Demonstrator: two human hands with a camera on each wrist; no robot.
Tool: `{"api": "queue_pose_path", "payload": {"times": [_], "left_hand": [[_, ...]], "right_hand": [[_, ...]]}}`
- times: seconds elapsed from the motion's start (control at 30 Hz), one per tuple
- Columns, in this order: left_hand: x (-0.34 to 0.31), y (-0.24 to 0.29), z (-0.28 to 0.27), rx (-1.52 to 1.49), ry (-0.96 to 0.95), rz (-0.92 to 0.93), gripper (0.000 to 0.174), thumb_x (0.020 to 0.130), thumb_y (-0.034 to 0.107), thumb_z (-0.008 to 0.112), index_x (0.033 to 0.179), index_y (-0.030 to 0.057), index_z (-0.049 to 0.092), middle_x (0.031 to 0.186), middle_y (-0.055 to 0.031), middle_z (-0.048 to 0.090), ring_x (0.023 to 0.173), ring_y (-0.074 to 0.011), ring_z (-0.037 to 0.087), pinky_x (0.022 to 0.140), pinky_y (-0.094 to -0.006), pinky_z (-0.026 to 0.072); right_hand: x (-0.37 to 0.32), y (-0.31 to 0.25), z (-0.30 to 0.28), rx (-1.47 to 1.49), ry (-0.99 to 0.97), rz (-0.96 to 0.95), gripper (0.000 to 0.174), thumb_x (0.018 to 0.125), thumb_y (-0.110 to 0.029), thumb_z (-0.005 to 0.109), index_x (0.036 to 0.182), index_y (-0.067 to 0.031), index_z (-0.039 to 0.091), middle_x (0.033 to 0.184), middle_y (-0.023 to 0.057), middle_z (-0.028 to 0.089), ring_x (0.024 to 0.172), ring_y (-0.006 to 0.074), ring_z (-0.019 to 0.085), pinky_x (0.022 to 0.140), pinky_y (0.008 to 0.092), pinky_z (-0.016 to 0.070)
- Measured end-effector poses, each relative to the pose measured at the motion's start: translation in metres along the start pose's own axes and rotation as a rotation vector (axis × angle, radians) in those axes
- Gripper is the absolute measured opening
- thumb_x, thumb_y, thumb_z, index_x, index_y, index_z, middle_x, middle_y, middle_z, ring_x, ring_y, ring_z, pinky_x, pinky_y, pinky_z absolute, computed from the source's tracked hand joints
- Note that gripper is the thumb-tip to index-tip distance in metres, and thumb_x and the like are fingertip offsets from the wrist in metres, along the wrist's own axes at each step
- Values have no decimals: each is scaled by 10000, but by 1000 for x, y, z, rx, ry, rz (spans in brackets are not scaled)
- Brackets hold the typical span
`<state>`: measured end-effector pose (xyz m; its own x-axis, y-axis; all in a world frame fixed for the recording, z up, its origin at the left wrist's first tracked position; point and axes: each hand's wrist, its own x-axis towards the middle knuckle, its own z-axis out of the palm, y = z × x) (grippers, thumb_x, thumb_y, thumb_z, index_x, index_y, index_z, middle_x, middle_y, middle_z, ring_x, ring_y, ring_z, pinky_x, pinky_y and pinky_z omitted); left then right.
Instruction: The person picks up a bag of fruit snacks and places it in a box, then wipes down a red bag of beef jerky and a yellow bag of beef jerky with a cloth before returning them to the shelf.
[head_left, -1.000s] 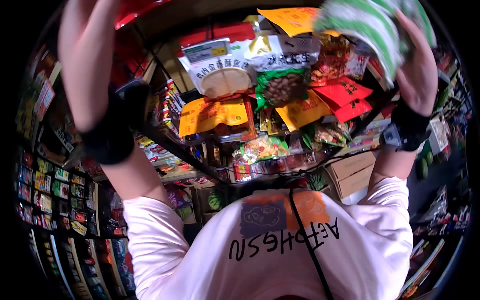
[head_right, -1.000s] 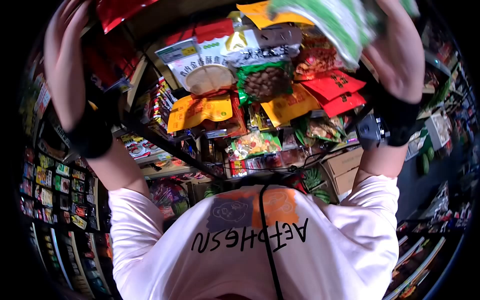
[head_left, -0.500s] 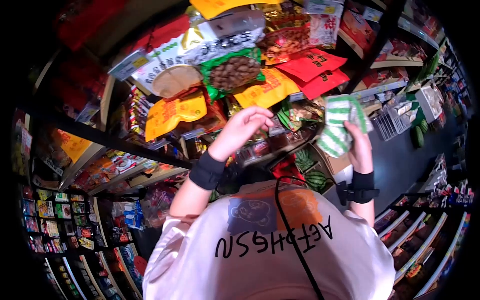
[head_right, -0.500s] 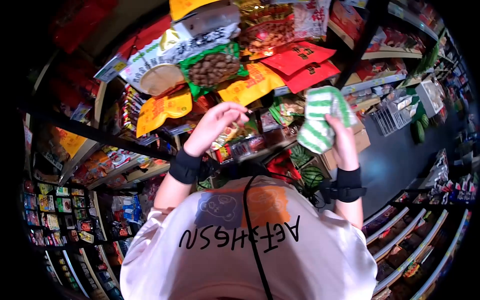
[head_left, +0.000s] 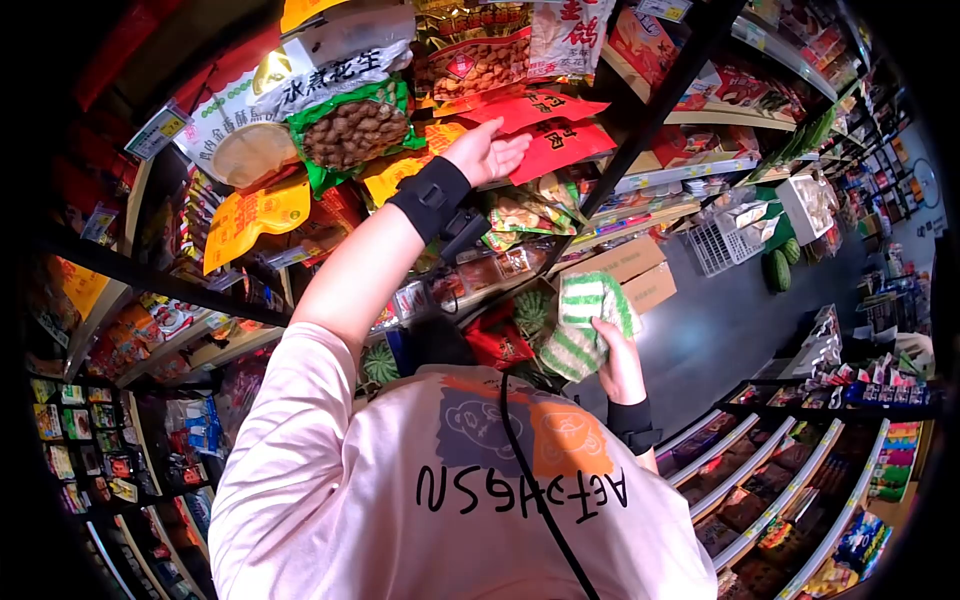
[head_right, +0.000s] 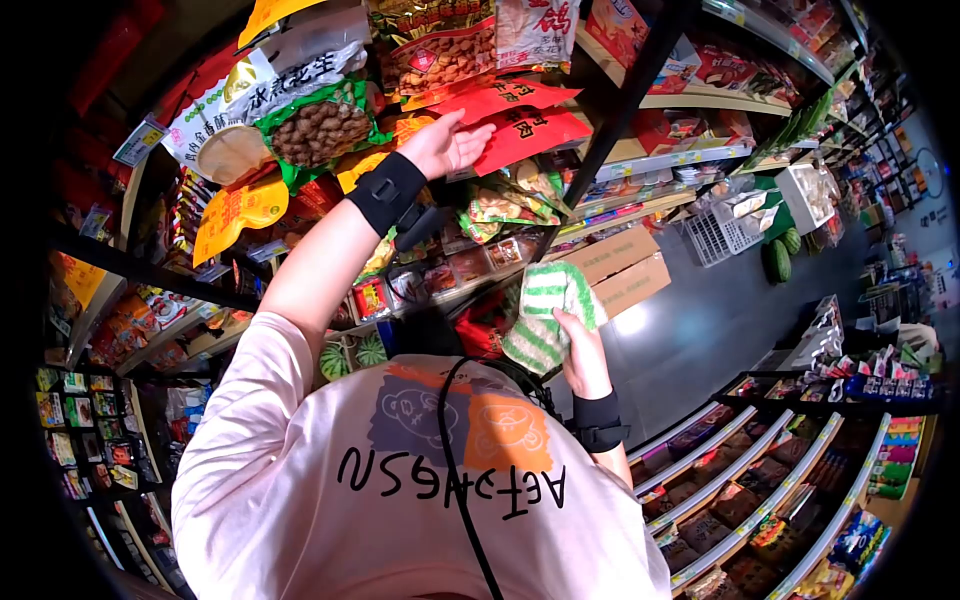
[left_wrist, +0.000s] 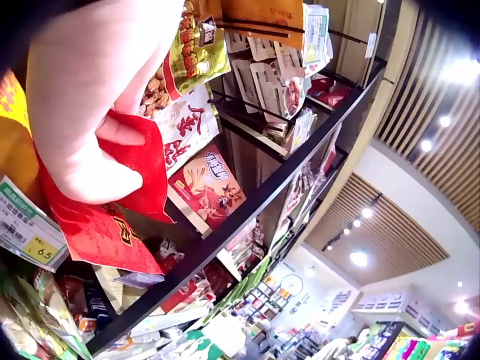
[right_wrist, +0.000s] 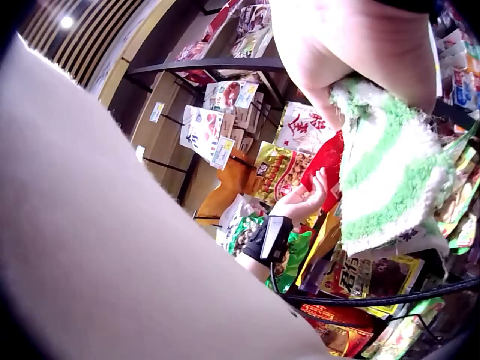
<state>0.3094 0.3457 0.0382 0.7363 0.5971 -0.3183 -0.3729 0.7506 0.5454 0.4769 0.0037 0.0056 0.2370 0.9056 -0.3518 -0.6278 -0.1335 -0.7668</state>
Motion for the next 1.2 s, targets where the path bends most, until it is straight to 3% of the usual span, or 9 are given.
{"api": "queue_pose_path", "payload": {"times": [0.23,0.43,0.53,0.63,0.77,0.87,1.0,1.07,1.2], "left_hand": [[-32,-57,69,211,3,472,157,934,236,554,1004,101,513,1065,-5,530,1049,-147,516,956,-407,444],[-90,-110,97,634,-78,512,283,959,272,509,1126,46,548,1078,-25,601,1023,-98,543,932,-276,400],[-128,-138,115,682,-246,485,279,963,235,498,1088,3,589,1055,-33,614,955,-110,559,876,-273,424],[-154,-160,113,1136,-237,528,280,940,199,533,1129,-4,572,1070,-93,620,963,-160,571,861,-294,440],[-168,-180,93,1275,-410,462,276,906,165,571,1127,-1,563,1124,-140,586,1043,-219,558,891,-337,440],[-171,-198,66,1485,-390,766,322,866,164,608,1143,10,555,1125,-172,589,1014,-283,576,890,-365,450],[-179,-193,50,1547,-509,738,337,854,156,624,1154,20,556,1070,-126,617,959,-255,591,864,-359,474],[-199,-188,26,999,-316,384,394,873,209,622,1217,42,525,1112,-85,606,951,-184,585,854,-349,483],[-238,-152,15,455,-307,357,861,848,606,515,1413,12,251,1384,-128,411,1244,-217,444,1029,-385,354]], "right_hand": [[1,4,-22,68,38,32,281,890,-157,580,1119,5,577,1089,87,629,988,190,601,900,331,452],[18,-8,-18,224,-169,-24,457,950,-311,496,1320,-52,428,1290,93,518,1179,237,499,1025,399,372],[24,-16,-7,377,-282,-65,609,939,-477,442,1373,-58,357,1368,102,440,1266,265,410,1084,432,292],[28,-21,-8,647,-345,-66,665,912,-515,465,1385,-65,337,1388,106,417,1280,287,388,1092,456,271],[39,-16,-21,573,-271,-77,493,928,-348,496,1352,-125,379,1333,87,465,1228,265,444,1045,447,346],[36,-13,-15,501,-183,-110,386,947,-221,479,1317,-132,415,1295,76,500,1194,241,479,1015,430,387],[21,-26,10,339,-227,-252,375,970,-159,450,1337,-155,375,1295,65,493,1169,227,501,990,412,424],[23,-31,8,264,-259,-309,398,969,-154,456,1350,-144,343,1290,68,492,1151,228,517,958,401,457],[18,-43,12,258,-400,-178,399,958,-155,472,1334,-67,370,1254,105,525,1138,226,535,952,384,459]]}}
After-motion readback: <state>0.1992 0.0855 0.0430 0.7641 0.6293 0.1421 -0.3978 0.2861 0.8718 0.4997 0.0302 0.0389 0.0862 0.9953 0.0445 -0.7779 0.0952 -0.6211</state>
